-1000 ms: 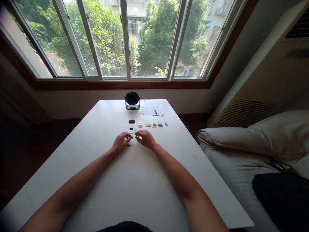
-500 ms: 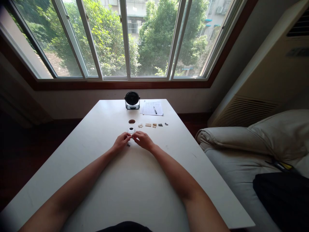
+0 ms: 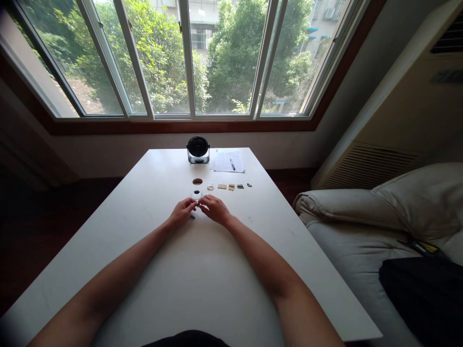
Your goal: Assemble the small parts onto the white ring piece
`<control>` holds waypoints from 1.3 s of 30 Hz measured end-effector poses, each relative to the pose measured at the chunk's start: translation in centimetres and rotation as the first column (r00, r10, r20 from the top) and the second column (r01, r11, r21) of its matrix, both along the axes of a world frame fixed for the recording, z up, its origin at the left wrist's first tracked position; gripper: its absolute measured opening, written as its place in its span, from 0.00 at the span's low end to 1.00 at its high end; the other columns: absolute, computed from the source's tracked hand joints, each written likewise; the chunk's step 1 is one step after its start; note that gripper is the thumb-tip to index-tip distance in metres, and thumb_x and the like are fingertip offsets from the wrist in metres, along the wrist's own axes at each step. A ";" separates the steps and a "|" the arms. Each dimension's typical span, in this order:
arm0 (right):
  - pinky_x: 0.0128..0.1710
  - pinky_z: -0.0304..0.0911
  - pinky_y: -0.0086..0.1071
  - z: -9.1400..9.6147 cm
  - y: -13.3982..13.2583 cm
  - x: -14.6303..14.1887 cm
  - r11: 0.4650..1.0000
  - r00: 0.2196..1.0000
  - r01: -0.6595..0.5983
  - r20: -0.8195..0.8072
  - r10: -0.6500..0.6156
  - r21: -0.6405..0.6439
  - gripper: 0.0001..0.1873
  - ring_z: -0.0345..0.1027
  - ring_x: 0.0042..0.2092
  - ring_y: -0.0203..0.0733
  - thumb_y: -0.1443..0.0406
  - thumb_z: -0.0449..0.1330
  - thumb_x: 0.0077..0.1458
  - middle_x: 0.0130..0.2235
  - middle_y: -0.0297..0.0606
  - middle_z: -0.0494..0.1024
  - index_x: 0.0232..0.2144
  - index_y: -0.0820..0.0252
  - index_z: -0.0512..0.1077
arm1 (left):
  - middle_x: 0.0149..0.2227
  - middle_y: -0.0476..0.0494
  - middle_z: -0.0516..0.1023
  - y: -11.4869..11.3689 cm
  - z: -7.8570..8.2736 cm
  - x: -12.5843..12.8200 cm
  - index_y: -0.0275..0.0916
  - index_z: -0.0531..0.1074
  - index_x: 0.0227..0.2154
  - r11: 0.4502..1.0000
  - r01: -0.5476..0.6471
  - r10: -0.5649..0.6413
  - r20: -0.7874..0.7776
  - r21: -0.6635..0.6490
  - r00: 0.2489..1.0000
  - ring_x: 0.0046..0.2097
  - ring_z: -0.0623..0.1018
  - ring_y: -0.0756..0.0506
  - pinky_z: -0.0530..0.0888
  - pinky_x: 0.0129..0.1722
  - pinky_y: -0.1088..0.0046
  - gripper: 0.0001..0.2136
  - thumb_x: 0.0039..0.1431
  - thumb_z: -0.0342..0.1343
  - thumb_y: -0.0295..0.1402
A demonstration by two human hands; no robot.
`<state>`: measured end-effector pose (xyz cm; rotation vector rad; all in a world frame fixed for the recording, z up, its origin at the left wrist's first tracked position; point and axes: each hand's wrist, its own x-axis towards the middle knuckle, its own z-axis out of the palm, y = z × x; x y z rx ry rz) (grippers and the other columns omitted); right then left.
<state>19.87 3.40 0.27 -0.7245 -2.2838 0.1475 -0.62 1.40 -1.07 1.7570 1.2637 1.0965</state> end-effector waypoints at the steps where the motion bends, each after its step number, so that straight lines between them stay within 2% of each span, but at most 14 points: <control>1: 0.40 0.63 0.32 0.0 0.0 0.0 1.000 1.000 0.002 0.005 -0.002 0.004 0.04 0.68 0.39 0.41 0.68 0.57 0.62 0.37 0.37 0.76 0.39 0.54 0.71 | 0.31 0.46 0.78 0.0 0.0 0.0 0.38 0.75 0.36 1.000 0.006 -0.006 0.003 -0.002 1.000 0.34 0.77 0.47 0.74 0.35 0.70 0.14 0.64 0.52 0.44; 10: 0.40 0.63 0.32 0.2 -0.1 0.1 1.000 1.000 -0.005 0.026 0.004 0.013 0.07 0.69 0.39 0.40 0.67 0.54 0.65 0.35 0.38 0.77 0.37 0.55 0.72 | 0.29 0.47 0.77 -0.1 -0.1 0.2 0.40 0.74 0.36 1.000 0.006 -0.006 -0.017 0.005 1.000 0.32 0.76 0.48 0.73 0.32 0.72 0.12 0.62 0.54 0.43; 20: 0.38 0.62 0.32 0.1 -0.1 0.0 1.000 1.000 0.027 0.004 -0.027 0.003 0.04 0.68 0.36 0.40 0.69 0.57 0.60 0.33 0.36 0.76 0.34 0.56 0.71 | 0.31 0.48 0.77 -0.4 0.2 0.1 0.39 0.74 0.37 0.998 0.040 -0.038 -0.046 0.051 0.998 0.30 0.73 0.50 0.72 0.29 0.73 0.09 0.59 0.56 0.39; 30: 0.39 0.62 0.32 0.1 -0.2 0.1 0.999 0.999 0.004 0.035 -0.005 0.047 0.03 0.69 0.38 0.41 0.66 0.58 0.63 0.36 0.36 0.77 0.39 0.54 0.70 | 0.30 0.48 0.77 0.0 -0.3 0.1 0.40 0.74 0.35 0.995 0.003 0.002 -0.060 0.097 0.998 0.31 0.74 0.49 0.73 0.32 0.72 0.08 0.62 0.54 0.38; 34: 0.37 0.60 0.32 0.3 -0.3 0.0 0.993 0.994 -0.002 0.105 -0.010 0.114 0.04 0.68 0.36 0.41 0.67 0.55 0.65 0.34 0.37 0.76 0.38 0.55 0.70 | 0.28 0.48 0.76 -0.1 -0.1 0.1 0.39 0.74 0.33 0.998 0.010 -0.006 -0.065 0.066 0.998 0.31 0.75 0.48 0.73 0.33 0.71 0.10 0.62 0.53 0.39; 39: 0.35 0.58 0.32 0.3 -0.2 0.0 0.992 0.994 0.005 0.110 -0.019 0.123 0.08 0.67 0.34 0.40 0.65 0.53 0.68 0.31 0.37 0.75 0.35 0.56 0.70 | 0.29 0.47 0.77 -0.4 0.3 0.3 0.39 0.75 0.32 0.999 -0.005 0.009 -0.070 0.049 0.998 0.33 0.76 0.48 0.74 0.36 0.71 0.13 0.64 0.51 0.41</control>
